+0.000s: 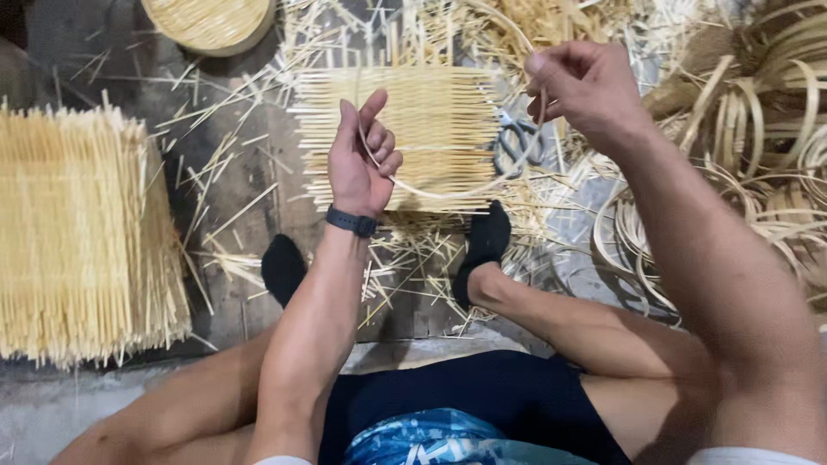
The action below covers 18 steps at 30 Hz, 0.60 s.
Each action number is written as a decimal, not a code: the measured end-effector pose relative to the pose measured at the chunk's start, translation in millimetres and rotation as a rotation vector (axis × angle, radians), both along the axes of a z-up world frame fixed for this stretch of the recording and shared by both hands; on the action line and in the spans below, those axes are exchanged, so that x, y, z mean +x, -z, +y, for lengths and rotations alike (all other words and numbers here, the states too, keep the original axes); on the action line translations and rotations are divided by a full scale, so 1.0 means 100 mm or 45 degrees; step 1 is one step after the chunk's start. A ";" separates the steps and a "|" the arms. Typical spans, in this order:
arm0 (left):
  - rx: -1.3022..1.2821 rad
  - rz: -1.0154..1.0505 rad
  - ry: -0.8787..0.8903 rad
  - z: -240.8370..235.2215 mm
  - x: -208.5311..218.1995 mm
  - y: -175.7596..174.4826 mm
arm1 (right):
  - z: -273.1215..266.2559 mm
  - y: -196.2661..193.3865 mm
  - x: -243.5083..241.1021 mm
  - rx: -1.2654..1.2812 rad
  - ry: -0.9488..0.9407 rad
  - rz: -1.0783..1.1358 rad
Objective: The person repeatedly trims the edges of rectangular bamboo mats using shears. They place a circular wooden template on each mat, cut around it, and set the trimmed pieces aside.
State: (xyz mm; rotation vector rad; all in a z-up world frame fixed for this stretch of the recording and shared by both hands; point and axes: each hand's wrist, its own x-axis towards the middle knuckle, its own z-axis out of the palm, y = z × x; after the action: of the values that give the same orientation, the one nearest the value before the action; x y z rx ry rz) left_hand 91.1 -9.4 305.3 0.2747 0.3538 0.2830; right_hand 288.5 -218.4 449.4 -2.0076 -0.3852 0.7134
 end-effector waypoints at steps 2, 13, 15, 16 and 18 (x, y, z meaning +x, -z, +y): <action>0.013 0.095 0.044 0.08 -0.05 0.01 | 0.06 0.11 -0.06 0.143 0.133 0.242; -0.044 0.433 0.278 0.45 -0.17 0.03 | 0.16 0.77 -0.11 0.519 0.437 0.642; 0.016 0.472 0.211 0.47 -0.16 0.02 | 0.14 0.80 -0.09 0.564 0.350 0.692; 0.046 0.491 0.179 0.48 -0.15 0.02 | 0.14 0.82 -0.08 0.587 0.307 0.717; 0.098 0.487 0.003 0.50 -0.15 0.08 | 0.10 0.93 -0.14 0.363 0.164 0.513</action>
State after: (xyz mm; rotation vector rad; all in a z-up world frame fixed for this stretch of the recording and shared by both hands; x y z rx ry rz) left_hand 75.6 40.2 297.2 0.4060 0.7207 0.2414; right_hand 274.1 -208.2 356.1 -1.5602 -0.1094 0.9031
